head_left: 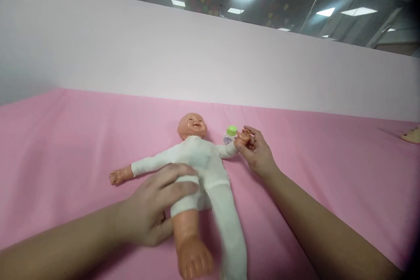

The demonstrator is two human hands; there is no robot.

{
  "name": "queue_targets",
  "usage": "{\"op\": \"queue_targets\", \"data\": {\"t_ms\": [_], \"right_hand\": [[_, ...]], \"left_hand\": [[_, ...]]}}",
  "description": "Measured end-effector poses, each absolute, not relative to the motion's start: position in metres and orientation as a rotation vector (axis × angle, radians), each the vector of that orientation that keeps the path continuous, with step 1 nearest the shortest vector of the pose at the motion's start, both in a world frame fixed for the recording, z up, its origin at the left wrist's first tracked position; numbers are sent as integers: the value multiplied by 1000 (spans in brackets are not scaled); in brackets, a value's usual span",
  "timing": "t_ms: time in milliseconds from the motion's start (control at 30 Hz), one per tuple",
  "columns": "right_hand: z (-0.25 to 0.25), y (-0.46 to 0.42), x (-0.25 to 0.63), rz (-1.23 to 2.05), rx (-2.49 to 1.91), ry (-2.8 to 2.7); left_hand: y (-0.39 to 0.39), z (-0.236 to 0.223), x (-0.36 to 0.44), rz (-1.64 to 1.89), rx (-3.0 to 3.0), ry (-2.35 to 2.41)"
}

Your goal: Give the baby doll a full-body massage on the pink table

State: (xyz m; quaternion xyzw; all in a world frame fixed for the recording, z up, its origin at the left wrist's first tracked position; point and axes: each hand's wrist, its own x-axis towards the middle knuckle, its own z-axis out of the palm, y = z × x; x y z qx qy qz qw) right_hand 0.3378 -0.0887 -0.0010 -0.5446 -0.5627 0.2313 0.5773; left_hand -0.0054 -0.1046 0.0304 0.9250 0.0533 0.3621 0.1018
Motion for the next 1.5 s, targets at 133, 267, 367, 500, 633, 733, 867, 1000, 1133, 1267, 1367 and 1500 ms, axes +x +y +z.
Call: {"op": "queue_targets", "data": {"t_ms": [133, 267, 367, 500, 633, 733, 867, 1000, 1133, 1267, 1367, 1500], "right_hand": [[-9, -71, 367, 677, -1504, -1047], [-19, -64, 377, 753, -1727, -1067], [-22, -63, 377, 708, -1774, -1100], [-16, -70, 368, 386, -1745, -1202], [-5, -91, 338, 193, -1457, -1356], [3, -107, 310, 133, -1255, -1654], [8, -116, 287, 45, -1016, -2157], [8, -114, 284, 36, -991, -2167], [6, -108, 297, 126, -1207, -1884], [-1, -90, 327, 283, -1355, -1427], [-12, -72, 355, 355, -1501, -1224], [-23, -57, 379, 387, -1841, -1187]], "left_hand": [[-124, 42, 7, 928, 2677, -55], [-135, 39, 18, 801, 2713, -151], [-135, 34, 19, 785, 2736, -148], [-124, 26, 10, 899, 2784, -63], [-99, 16, -5, 1127, 2901, 231], [-82, 11, -11, 1105, 2858, 506], [-72, 10, -10, 989, 2722, 667], [-73, 8, -8, 990, 2739, 686], [-84, 8, -10, 1124, 2873, 515], [-108, 14, -5, 1117, 2994, 143], [-126, 20, 2, 956, 3031, -114], [-137, 22, 9, 874, 3080, -262]]}}
